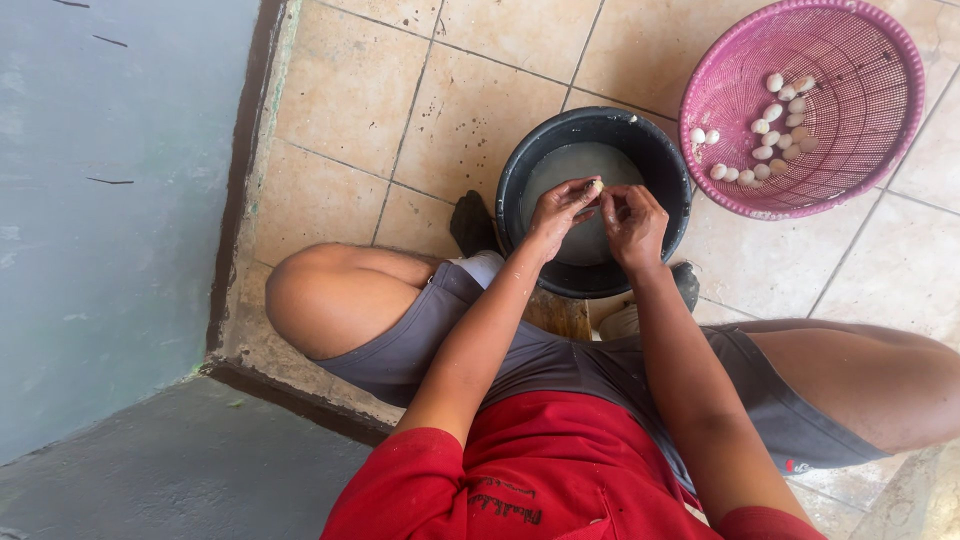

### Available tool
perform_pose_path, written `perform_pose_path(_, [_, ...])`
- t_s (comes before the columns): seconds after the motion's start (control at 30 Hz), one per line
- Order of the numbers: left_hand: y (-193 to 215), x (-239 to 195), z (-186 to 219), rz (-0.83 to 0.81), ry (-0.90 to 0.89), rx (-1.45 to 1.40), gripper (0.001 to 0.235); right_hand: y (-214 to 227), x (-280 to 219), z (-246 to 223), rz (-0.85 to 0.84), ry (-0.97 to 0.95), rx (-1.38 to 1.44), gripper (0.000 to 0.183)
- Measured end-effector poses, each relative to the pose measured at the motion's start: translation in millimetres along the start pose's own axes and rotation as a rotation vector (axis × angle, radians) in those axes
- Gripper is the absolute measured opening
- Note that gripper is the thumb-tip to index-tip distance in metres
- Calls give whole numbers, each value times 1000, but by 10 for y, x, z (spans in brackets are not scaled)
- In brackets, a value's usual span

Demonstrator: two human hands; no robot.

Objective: The person sits on the floor and peels hard-boiled eggs by hand. They dip each egg into a black basin of water, rub off the shell, and place the peeled egg into a pink basket.

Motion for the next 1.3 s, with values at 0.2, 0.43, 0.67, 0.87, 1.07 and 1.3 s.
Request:
perform_pose_path(0.2, [-95,-54,-21,-58,35,42,38,13,35,121,40,-155,40,12])
perform_pose_path(0.43, [-76,-56,66,-60,29,13,40,14,52,-4,3,-173,274,9])
perform_pose_path(0.67, [-41,-34,68,-89,-28,175,39,97,60,-83,14,15,-11,10])
perform_pose_path(0.87, [-130,-120,137,-130,-8,121,42,-50,49,304,-23,-302,358,15])
perform_pose_path(1.07, [-268,-155,140,-175,-22,92,44,-140,36,477,-84,-411,685,12])
perform_pose_path(1.3, [-276,-75,76,-140,-84,-78,40,-244,19,743,23,-541,995,9])
Point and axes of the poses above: each hand's wrist, its own x-axis towards the middle knuckle, its own y-axis out of the back of the hand, z = x × y, the point moved 4 cm from there along x, towards the middle knuckle, and after that the axes turned 4 degrees about -y, right-handed, at the moved point
